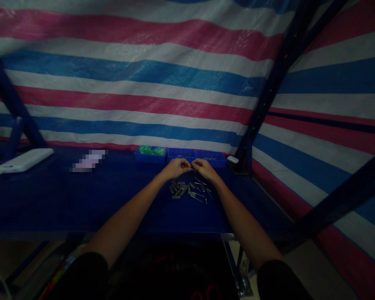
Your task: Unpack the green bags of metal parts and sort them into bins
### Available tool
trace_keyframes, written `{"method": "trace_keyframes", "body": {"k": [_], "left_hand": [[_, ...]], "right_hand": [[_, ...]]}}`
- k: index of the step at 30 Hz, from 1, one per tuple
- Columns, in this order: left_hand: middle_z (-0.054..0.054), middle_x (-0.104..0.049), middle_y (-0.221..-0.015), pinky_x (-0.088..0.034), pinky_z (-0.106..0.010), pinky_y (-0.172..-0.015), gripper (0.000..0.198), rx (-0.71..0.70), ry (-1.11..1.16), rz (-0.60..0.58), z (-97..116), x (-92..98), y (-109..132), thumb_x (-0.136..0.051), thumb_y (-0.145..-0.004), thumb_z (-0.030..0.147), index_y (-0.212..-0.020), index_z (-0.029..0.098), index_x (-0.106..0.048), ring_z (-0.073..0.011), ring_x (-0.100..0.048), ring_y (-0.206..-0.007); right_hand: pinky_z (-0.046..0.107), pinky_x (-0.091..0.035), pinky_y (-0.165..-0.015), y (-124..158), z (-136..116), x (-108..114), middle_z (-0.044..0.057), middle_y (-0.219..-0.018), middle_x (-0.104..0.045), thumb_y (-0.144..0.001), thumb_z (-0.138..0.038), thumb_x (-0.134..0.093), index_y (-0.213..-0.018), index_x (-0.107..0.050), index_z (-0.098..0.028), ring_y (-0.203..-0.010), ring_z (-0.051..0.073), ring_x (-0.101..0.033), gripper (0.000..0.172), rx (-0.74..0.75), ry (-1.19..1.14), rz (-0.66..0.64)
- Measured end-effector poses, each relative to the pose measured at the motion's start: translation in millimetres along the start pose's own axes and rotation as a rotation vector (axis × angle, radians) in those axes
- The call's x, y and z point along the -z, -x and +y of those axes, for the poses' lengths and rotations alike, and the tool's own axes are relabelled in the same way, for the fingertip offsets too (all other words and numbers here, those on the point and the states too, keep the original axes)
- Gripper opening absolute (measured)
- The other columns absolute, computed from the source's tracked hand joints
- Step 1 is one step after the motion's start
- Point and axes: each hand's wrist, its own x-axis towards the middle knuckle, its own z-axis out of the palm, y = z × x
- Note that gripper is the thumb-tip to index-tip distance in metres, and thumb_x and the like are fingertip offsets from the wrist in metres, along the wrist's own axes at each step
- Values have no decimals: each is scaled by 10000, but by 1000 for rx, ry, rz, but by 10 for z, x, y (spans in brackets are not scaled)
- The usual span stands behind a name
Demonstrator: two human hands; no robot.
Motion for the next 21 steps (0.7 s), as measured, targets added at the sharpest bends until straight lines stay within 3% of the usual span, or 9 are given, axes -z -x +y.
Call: {"method": "trace_keyframes", "body": {"k": [2, 5, 11, 16, 21], "left_hand": [[-38, -646, -746, -440, -234, -653, 177, 26, 22, 98, -70, 48, -20, -583, -703, 235, -823, 110, -623, -121, -565, -679], [-42, -646, -750, -440, -234, -646, 191, 57, 34, 198, -146, 93, -28, -593, -697, 246, -823, 105, -619, -119, -558, -671], [-33, -640, -696, -418, -229, -628, 311, 44, -55, 242, -141, 114, 6, -487, -772, 381, -769, 106, -634, -127, -553, -644], [-32, -638, -655, -395, -226, -583, 447, 64, -175, 120, -72, 38, 28, -329, -846, 408, -739, 121, -656, -133, -559, -611], [-32, -658, -783, -396, -235, -642, 231, -138, -393, -133, 113, -178, 108, -466, -780, 302, -851, 174, -644, -147, -578, -709]], "right_hand": [[214, -375, -546, 2, -39, -33, -26, -576, -514, -750, -328, -458, -738, -553, -150, -549, 106, -486, 203, 20, -94, -36], [209, -361, -537, 9, -100, -70, -27, -580, -515, -736, -322, -483, -757, -562, -155, -548, 106, -475, 186, 89, -16, 30], [212, -343, -563, 59, -202, -62, -20, -586, -548, -790, -324, -460, -818, -603, -175, -556, 109, -480, 208, 201, 263, 164], [215, -333, -560, 62, -281, 54, 4, -608, -568, -845, -359, -379, -763, -598, -177, -563, 118, -500, 297, 217, 384, 223], [241, -343, -595, -16, -36, 315, 35, -664, -603, -826, -396, -400, -920, -580, -175, -635, 166, -541, 300, -72, 563, 553]]}}
